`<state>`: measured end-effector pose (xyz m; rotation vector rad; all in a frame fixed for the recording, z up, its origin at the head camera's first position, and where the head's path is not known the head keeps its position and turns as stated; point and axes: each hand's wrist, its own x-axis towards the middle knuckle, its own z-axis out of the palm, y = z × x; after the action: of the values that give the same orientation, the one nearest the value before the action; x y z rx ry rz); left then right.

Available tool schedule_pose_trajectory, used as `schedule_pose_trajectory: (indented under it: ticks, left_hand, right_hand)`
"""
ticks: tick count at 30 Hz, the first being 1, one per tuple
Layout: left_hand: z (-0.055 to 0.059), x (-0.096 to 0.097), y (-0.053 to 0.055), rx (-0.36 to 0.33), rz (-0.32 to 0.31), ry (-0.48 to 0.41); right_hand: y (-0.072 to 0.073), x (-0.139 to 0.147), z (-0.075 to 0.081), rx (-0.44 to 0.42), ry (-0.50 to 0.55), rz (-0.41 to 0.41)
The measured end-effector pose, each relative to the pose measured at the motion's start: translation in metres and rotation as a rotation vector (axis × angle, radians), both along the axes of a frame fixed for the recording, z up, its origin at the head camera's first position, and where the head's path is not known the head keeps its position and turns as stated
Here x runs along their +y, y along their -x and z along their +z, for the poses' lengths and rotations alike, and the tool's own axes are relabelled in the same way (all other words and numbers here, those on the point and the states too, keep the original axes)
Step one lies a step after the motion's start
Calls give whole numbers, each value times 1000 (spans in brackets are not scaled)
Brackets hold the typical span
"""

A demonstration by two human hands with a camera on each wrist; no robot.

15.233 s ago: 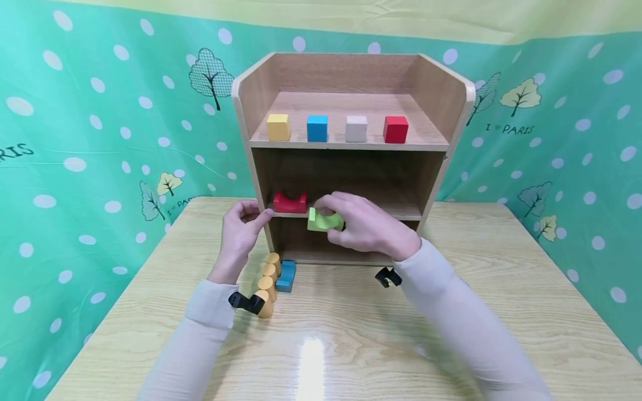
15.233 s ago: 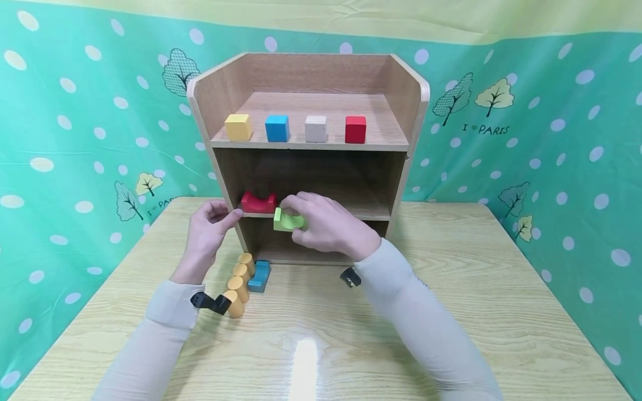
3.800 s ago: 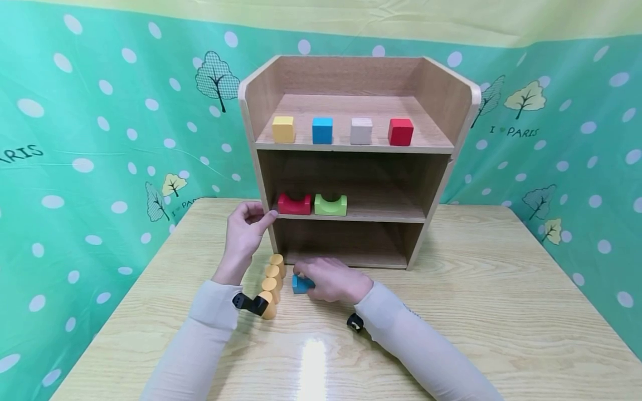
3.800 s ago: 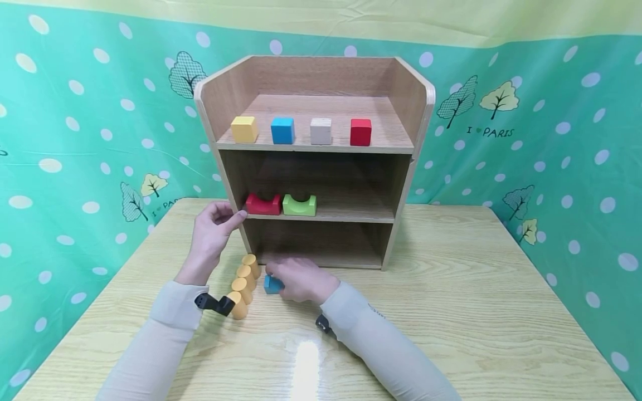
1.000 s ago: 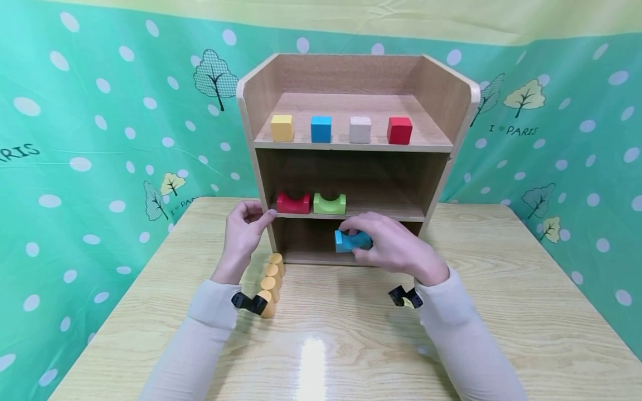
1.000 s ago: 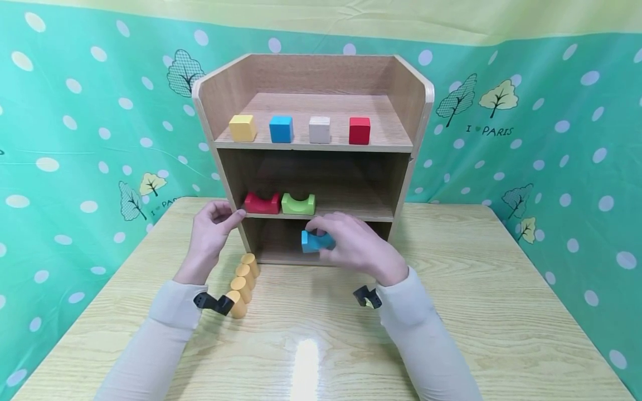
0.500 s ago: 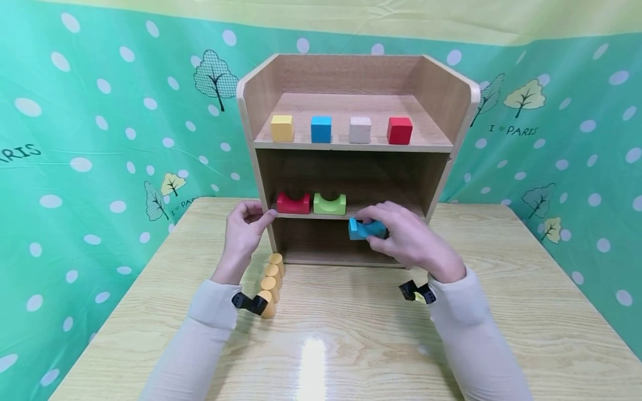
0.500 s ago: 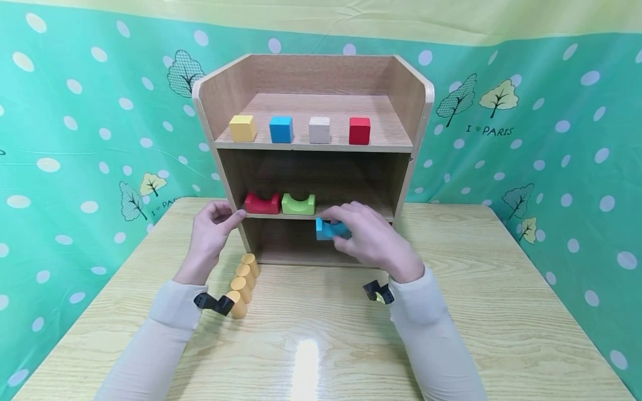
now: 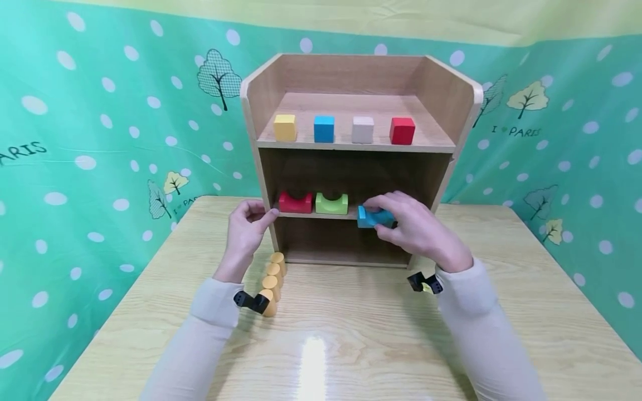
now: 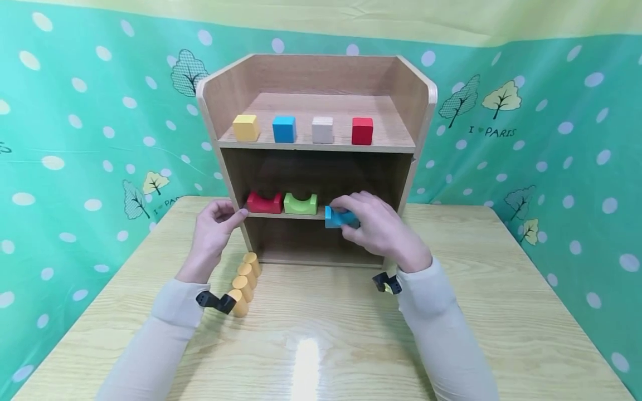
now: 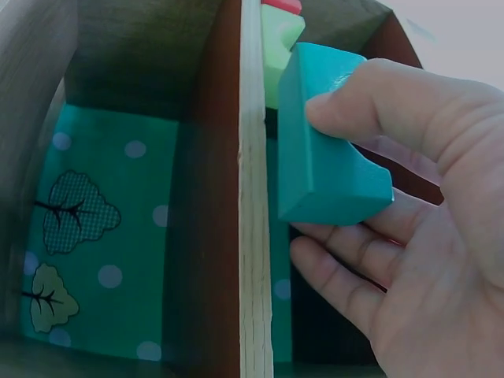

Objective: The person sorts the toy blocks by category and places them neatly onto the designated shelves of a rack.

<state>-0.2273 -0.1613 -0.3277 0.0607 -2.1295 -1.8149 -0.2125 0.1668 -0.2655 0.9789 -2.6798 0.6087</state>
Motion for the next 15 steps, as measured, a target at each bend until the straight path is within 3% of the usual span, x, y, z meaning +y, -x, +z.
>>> schedule_pose_trajectory:
  ticks: [5,15]
  left_hand:
    - [0,0,0,-8,0,8]
    - [-1,2,2,-6,-3,-2]
  right_hand:
    - [8,3,1,38,-18,-18]
    - [20,8,0,34,-28,-45]
